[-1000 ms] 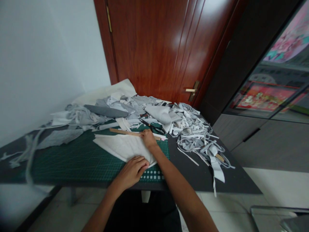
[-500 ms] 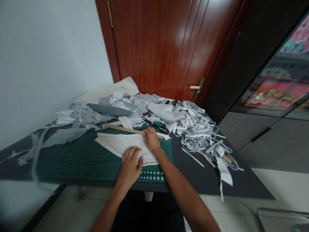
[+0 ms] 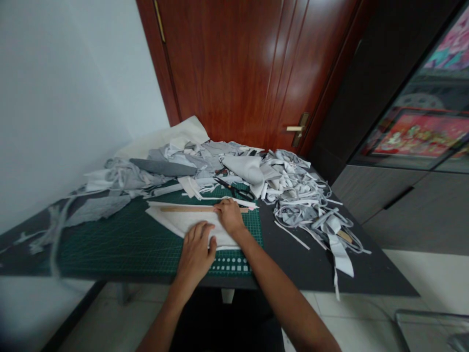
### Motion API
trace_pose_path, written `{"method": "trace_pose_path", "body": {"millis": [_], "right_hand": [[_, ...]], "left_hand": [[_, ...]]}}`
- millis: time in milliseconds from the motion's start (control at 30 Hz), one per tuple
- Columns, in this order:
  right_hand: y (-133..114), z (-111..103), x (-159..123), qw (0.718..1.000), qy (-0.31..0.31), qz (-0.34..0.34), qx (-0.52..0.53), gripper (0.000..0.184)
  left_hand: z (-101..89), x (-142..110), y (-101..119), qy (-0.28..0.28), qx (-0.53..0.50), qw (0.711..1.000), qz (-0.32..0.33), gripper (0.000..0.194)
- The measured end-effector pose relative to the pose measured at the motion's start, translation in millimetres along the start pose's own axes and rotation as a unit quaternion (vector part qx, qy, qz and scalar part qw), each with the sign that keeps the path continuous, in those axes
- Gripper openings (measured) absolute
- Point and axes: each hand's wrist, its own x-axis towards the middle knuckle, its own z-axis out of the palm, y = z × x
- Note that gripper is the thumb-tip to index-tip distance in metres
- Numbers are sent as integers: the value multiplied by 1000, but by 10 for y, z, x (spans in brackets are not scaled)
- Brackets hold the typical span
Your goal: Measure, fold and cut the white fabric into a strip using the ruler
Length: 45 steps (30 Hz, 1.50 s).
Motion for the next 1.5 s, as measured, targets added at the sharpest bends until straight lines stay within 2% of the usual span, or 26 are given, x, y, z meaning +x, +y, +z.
{"method": "trace_pose_path", "body": {"millis": [233,400,533,767,900,1200,1300,1400,1500], "right_hand": [[-15,66,158,998,-7,49,-26,22],[-19,78,200,997,-7,66,-36,26],[-27,76,198,997,-11,67,-41,25],[-23,72,191,997,-13,68,-46,27],[-38,61,187,996,-11,76,-44,27],[-101,46,193,994,2,99,-37,26],[-104,44,189,995,6,98,-32,26],[-100,48,182,994,12,102,-31,26],[-93,62,175,994,16,106,-33,25]], "left_hand": [[104,-192,32,-13,81,997,-7,51],[131,-313,19,-8,104,994,-13,54],[66,-465,-17,0,117,993,2,54],[-141,-886,-99,16,160,986,44,60],[-188,-1004,-119,24,167,984,58,62],[-109,-1012,-148,33,159,985,55,61],[-149,-1028,-206,19,147,987,62,59],[-336,-846,-275,-32,128,989,60,52],[-549,-308,-304,-157,97,982,35,44]]}}
